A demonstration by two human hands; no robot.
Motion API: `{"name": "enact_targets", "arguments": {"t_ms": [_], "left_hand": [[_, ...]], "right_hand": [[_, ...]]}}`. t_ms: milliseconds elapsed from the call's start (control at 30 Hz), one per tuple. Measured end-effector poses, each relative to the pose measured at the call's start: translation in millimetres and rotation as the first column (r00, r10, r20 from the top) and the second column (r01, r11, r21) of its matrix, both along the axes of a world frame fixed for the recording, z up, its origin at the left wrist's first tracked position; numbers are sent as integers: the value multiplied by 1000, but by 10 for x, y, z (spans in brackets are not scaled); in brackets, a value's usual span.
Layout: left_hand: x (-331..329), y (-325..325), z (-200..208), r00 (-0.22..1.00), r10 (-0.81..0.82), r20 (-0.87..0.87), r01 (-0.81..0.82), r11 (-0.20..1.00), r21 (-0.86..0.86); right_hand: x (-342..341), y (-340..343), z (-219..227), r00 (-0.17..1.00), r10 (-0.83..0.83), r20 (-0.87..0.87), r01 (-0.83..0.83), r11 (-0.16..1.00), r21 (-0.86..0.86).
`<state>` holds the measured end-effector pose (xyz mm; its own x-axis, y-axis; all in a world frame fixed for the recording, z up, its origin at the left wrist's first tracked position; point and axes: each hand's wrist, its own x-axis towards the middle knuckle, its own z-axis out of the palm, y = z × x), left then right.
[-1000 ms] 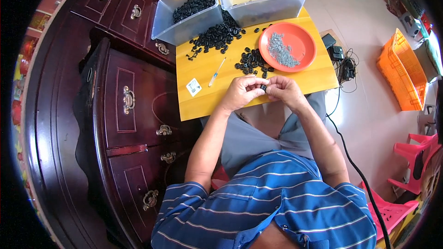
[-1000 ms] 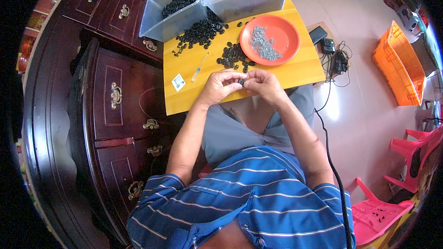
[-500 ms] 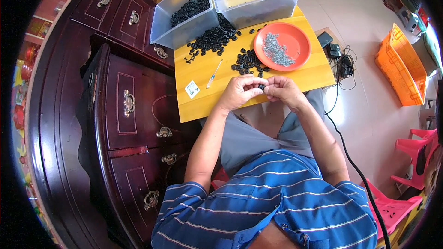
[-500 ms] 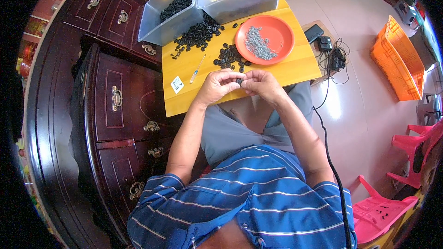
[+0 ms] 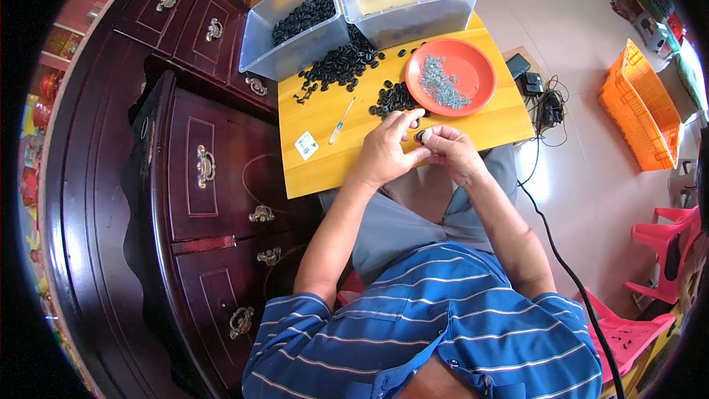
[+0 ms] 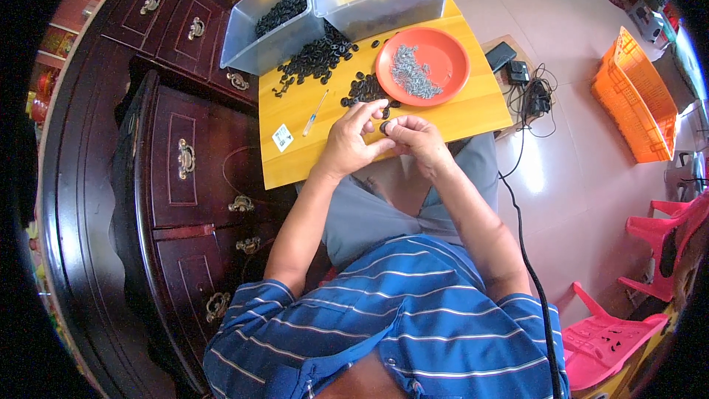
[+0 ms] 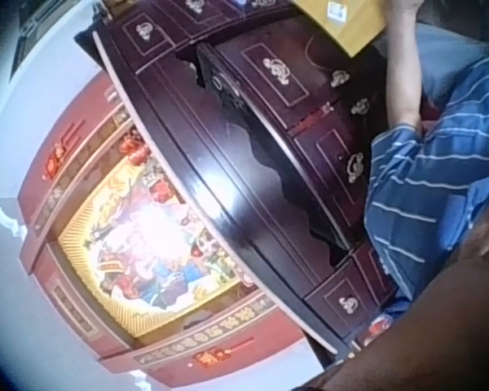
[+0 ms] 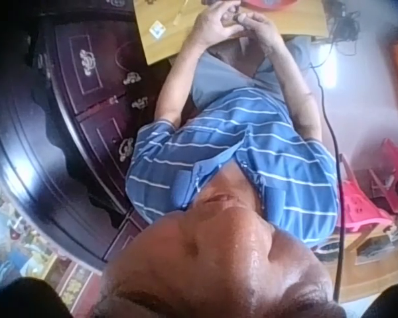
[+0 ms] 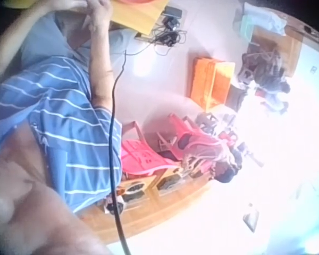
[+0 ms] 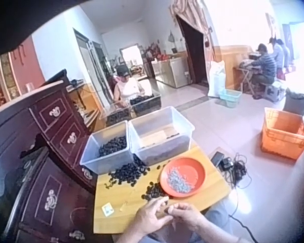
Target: The person assembles small parts by picking up black plastic pieces and metal pins from the table and inserting the pins into the plastic pieces by hand.
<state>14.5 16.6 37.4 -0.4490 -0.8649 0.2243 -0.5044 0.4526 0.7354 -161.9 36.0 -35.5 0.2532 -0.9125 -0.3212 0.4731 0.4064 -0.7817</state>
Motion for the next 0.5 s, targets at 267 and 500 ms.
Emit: {"name": "enact_targets", "arguments": {"t_ms": [267,500], "left_hand": [[-42,-9,-175,986,107,127,-44,905,-424],[-32,10,-122,992,93,88,-61,947,-315]], "right_hand": [[76,9,-35,966,-117,231,102,992,72],[88,31,-11,967,-135,217,114,988,108]]}}
